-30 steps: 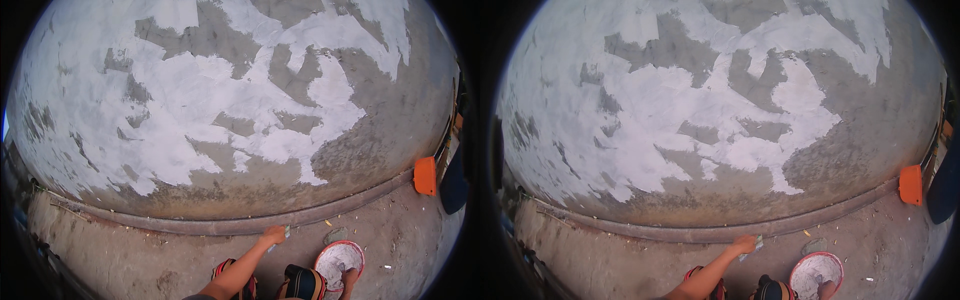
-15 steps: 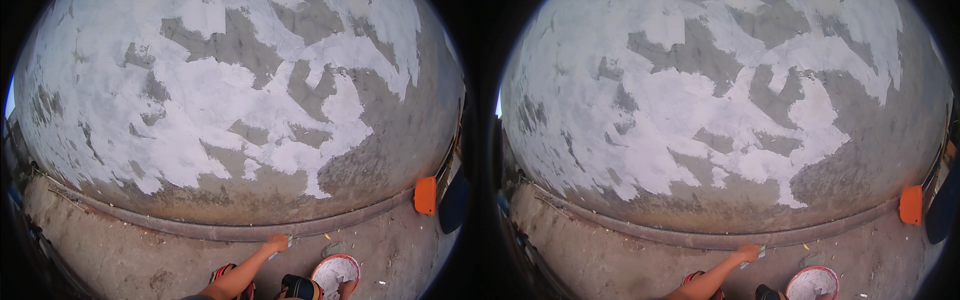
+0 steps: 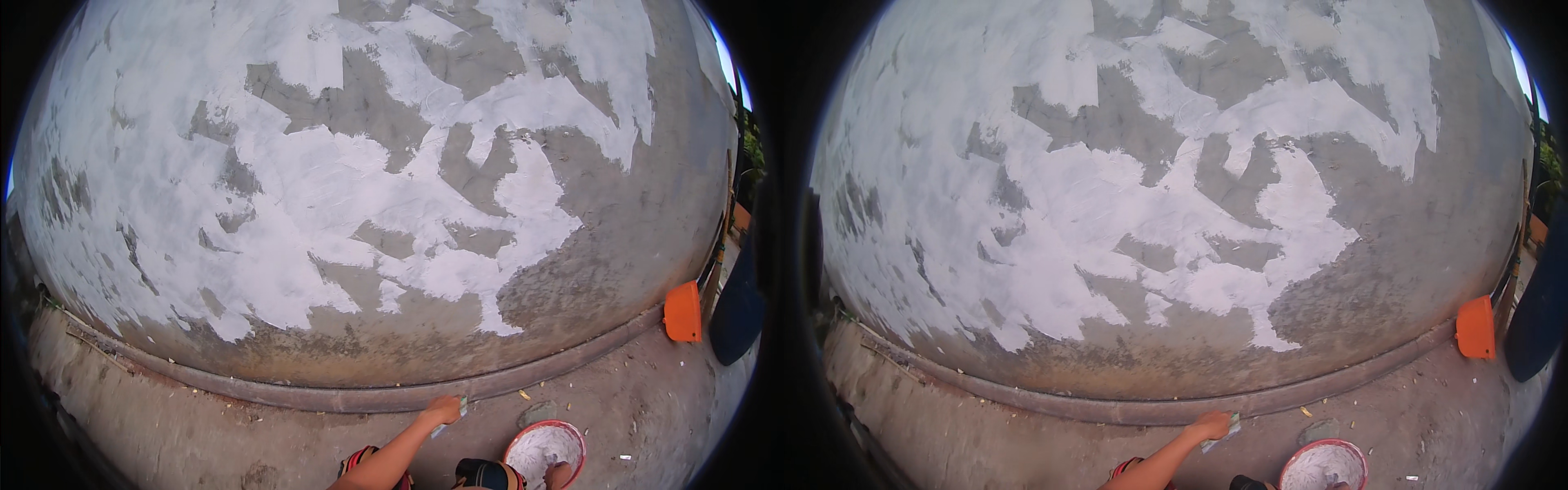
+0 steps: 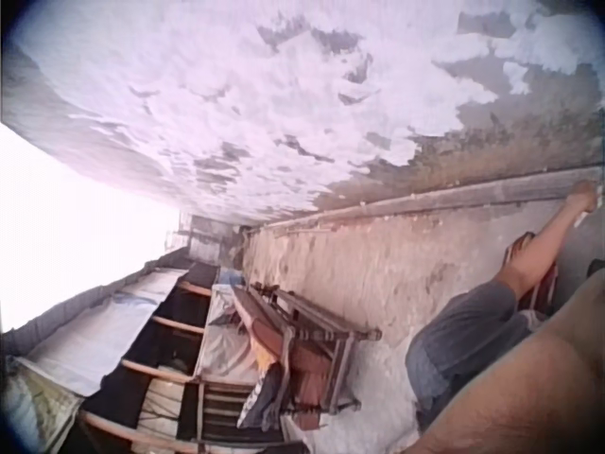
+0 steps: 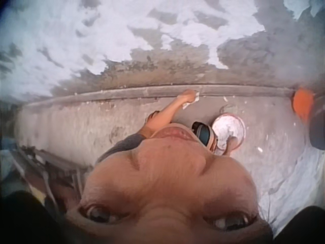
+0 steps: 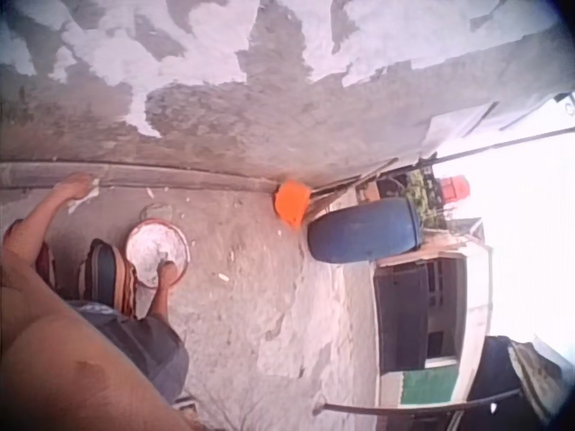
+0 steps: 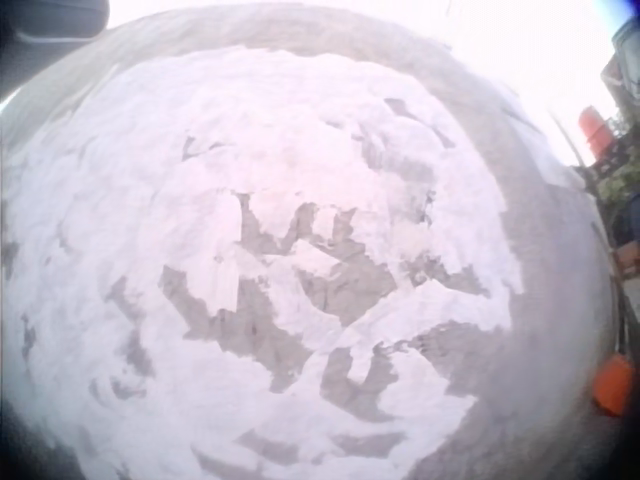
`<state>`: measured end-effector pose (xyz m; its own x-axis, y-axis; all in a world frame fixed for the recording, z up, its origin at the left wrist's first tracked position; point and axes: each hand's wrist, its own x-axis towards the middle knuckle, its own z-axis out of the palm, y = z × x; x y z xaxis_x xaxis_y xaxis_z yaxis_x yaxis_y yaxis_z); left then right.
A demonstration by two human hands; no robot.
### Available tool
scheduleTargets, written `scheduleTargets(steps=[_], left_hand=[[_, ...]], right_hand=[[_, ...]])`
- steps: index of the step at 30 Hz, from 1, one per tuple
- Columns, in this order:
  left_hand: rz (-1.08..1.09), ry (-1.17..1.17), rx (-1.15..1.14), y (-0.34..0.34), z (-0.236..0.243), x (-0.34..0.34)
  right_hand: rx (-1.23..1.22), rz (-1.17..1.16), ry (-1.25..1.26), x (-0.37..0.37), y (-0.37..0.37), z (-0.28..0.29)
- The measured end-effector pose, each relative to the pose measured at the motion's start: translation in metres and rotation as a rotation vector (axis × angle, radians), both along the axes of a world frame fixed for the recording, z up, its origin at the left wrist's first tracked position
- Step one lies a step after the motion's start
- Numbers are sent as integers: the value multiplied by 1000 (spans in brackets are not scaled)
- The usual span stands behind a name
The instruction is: The person kneels on the ground and uses a trowel and putty knife to scoop white plaster from a red bucket and apply it to a concrete wall. They repeatedly spread and smooth the plaster across the surface.
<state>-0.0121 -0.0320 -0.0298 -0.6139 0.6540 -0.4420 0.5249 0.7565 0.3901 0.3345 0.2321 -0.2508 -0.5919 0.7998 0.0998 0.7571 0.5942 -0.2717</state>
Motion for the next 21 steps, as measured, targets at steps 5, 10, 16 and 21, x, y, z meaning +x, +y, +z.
scheduleTargets(steps=[5,10,16,21], left_hand=[[20,3,-20,-1,11,5],[18,15,-43,-2,7,4],[40,22,-25,-3,17,8],[37,27,-32,-11,12,11]], right_hand=[[-225,-110,239,3,1,-16],[-690,-262,675,7,5,-27],[-696,-200,747,15,-7,-11],[-690,-150,759,10,-19,6]])
